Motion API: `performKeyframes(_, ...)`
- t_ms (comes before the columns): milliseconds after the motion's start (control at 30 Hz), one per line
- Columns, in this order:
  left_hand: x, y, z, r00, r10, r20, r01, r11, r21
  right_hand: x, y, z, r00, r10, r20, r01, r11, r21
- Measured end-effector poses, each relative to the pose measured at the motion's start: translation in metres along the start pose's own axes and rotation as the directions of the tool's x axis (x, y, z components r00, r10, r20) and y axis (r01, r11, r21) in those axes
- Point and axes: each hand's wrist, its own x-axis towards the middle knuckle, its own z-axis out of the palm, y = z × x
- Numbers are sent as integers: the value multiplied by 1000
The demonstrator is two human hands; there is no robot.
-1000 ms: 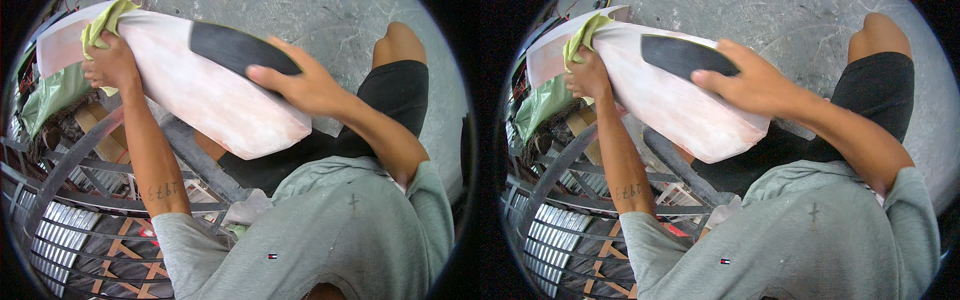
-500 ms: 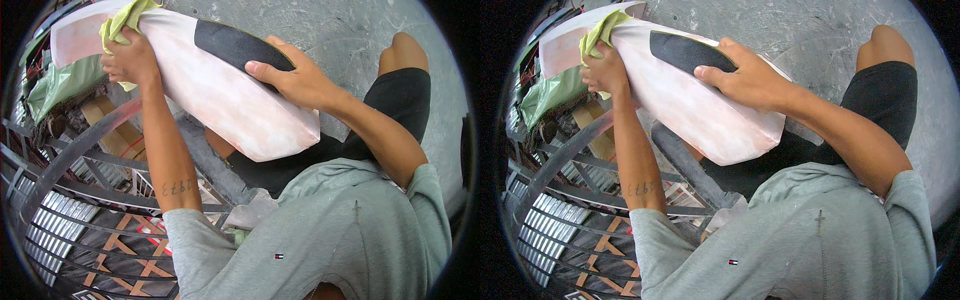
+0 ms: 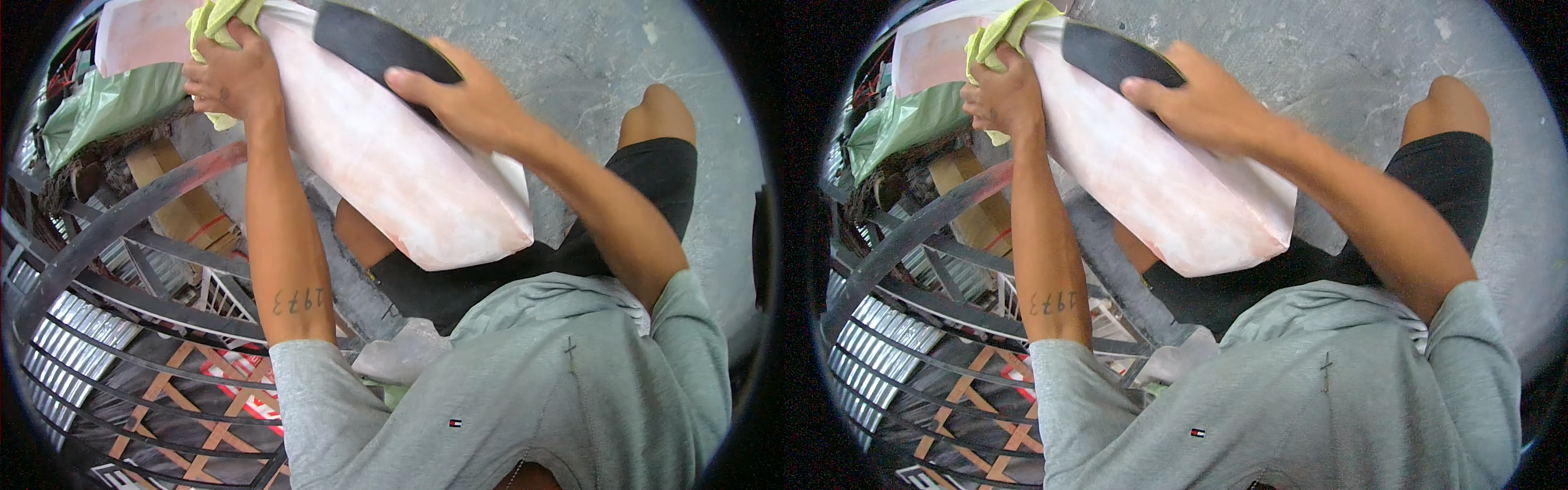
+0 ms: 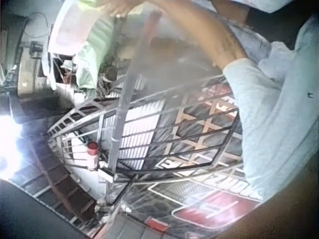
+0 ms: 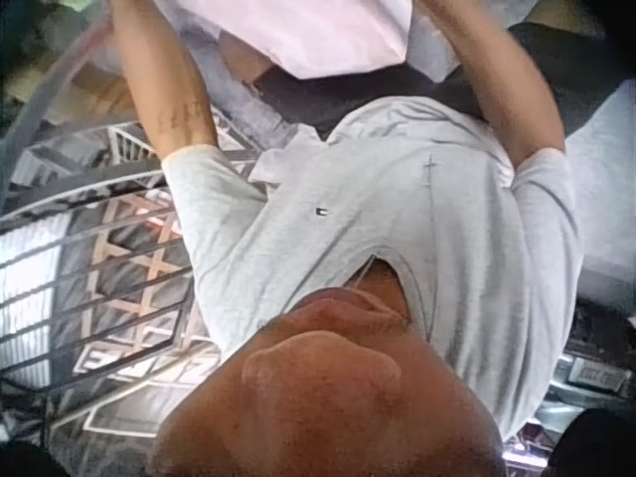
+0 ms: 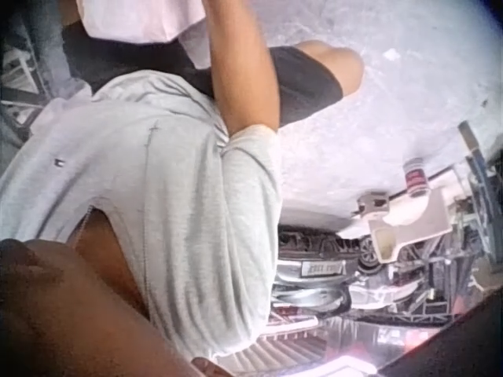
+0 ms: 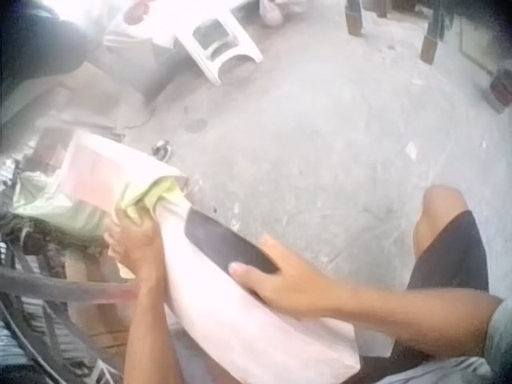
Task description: Sanding a white car body part using a manual sanding block.
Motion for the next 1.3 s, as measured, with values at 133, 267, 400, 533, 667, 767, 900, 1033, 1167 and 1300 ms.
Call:
performKeyframes(133,0,2,0,999,-31,-6,32,999,44,-61,-8,-12,988,152,11,-145,921,361)
performKeyframes(267,-1,0,0,1000,-21,-17,21,1000,12,-44,-24,-5,995,92,25,-96,963,252)
performKeyframes(400,-1,-1,-2,998,-23,-53,26,998,65,-4,-15,1,997,72,6,-73,991,110)
performKeyframes(533,-1,1,-2,999,-30,20,30,1000,1,-73,2,-20,994,85,69,-100,966,238)
performKeyframes(667,-1,0,-4,998,-10,55,11,1000,-15,-103,3,-26,993,66,101,-91,959,269)
performKeyframes(767,0,0,-6,999,-25,48,25,1000,10,-49,-2,-10,997,54,53,-59,993,103)
performKeyframes(900,3,3,-6,996,-62,57,60,998,37,-42,5,-11,999,-31,29,29,998,49)
performKeyframes(1033,3,4,-7,997,-48,66,47,999,16,-141,29,-50,993,-45,108,20,976,216)
performKeyframes(1167,5,6,-6,995,-48,88,46,999,20,-182,31,-85,985,168,-26,-165,982,86)
performKeyframes(1300,9,9,-7,991,-33,131,33,999,3,-149,7,-90,934,344,92,-326,722,610)
